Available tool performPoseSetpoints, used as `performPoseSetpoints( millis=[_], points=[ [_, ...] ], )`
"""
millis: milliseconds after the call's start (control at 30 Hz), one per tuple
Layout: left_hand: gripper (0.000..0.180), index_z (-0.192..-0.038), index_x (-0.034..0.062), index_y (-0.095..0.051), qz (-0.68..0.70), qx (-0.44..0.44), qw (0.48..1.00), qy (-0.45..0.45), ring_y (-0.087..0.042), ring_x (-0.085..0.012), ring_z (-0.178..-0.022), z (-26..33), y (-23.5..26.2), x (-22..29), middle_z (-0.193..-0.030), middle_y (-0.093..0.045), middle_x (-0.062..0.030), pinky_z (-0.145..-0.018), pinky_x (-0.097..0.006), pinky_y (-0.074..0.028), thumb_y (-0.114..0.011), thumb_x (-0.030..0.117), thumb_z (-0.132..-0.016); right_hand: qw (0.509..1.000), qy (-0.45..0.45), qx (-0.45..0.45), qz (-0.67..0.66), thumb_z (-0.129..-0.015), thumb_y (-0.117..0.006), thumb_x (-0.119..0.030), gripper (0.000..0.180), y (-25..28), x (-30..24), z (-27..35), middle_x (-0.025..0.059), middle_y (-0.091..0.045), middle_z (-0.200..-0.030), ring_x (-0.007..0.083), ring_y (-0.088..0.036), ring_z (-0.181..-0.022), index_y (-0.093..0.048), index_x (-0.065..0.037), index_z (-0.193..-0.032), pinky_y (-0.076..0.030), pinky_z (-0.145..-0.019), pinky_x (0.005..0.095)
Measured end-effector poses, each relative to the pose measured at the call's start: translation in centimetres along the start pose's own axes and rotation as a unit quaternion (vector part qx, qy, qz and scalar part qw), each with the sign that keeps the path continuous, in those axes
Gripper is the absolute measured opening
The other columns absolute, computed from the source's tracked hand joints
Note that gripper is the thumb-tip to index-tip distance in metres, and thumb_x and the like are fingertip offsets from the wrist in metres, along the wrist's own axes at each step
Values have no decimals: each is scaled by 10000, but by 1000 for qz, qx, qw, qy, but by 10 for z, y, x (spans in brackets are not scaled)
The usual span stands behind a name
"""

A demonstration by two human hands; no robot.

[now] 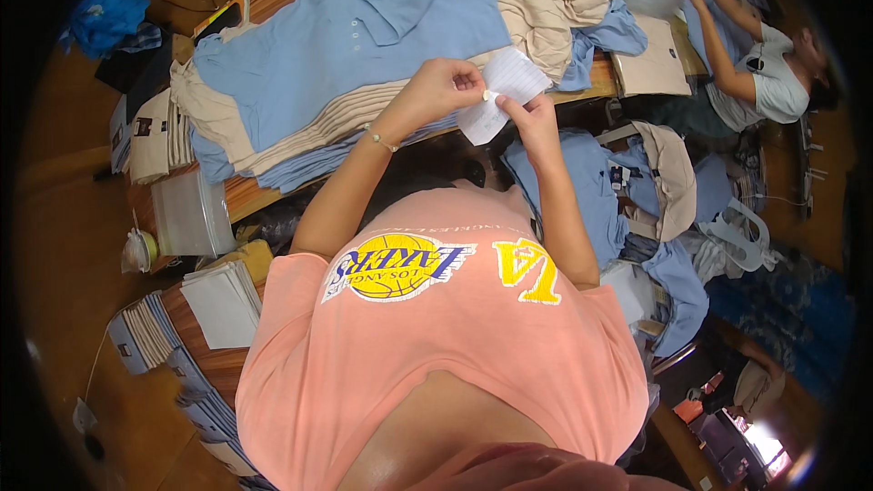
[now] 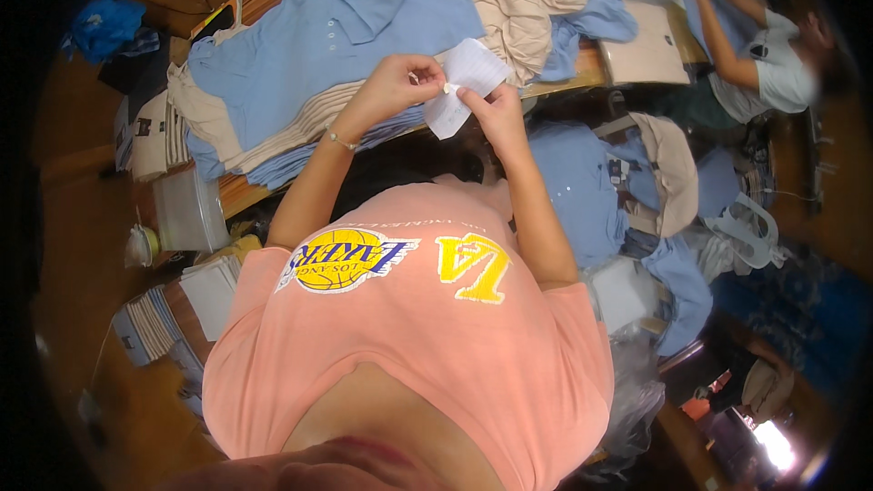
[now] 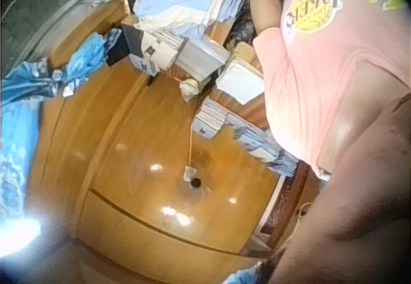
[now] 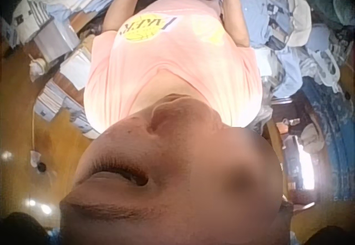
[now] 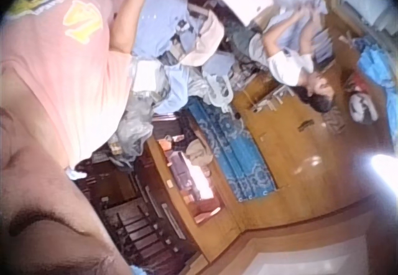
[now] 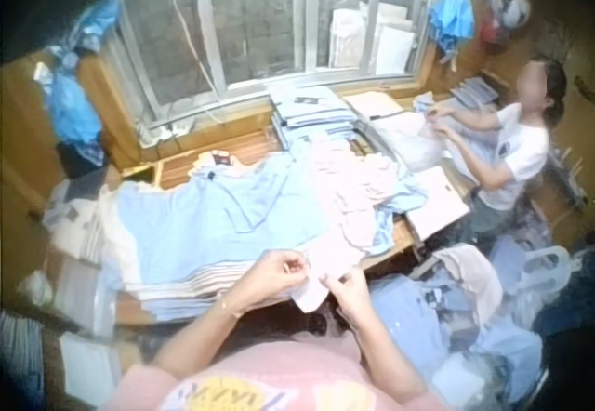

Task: The person folds several shirts by hand on a wooden table, aligning buttons and smoothing the fabric for each garment. They pick up shirts from a pile, button several buttons on each, and stack them neatly after folding.

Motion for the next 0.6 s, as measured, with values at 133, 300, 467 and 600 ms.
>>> performPoseSetpoints(
  millis=[133, 300, 467, 600],
  points=[
    [178, -741, -6, -616, -12, -20, 1000, 11, -463, -67, -635, 0, -2, -4, -656, -542, 19, -613, -215, -408, -637, 171, -751, 1000, -25, -13, 2, -775, -625, -87, 221, 1, 6, 1, 67, -646, -874, 115, -594, -772, -627, 48, -950, -458, -693, 252],
    [180, -745, -19, -615, -40, -20, 999, 14, -476, -78, -638, 1, 4, -6, -658, -556, 2, -625, -224, -416, -629, 160, -734, 999, -39, -31, 11, -772, -623, -92, 237, 1, 10, 0, 70, -643, -892, 117, -591, -791, -619, 48, -963, -449, -721, 248],
    [178, -749, -26, -620, -68, -39, 997, 12, -483, -86, -633, 1, 6, -7, -642, -559, -10, -628, -230, -422, -620, 150, -723, 996, -66, -49, 35, -759, -620, -95, 261, 0, 16, -1, 65, -639, -922, 121, -581, -828, -614, 34, -986, -433, -773, 254],
    [175, -753, -22, -624, -81, -44, 996, 13, -479, -85, -626, 1, 12, -11, -635, -561, -15, -619, -232, -419, -615, 151, -730, 997, -45, -44, 32, -773, -613, -87, 231, 1, 13, -3, 78, -647, -869, 120, -597, -767, -621, 64, -947, -456, -695, 247]
  ],
)
Point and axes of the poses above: each hand's wrist, its own z-axis away from the middle knuckle, its own y-axis out of the back of the hand, x = y × z, the point moved 10 cm from there along -z, towards the middle knuckle
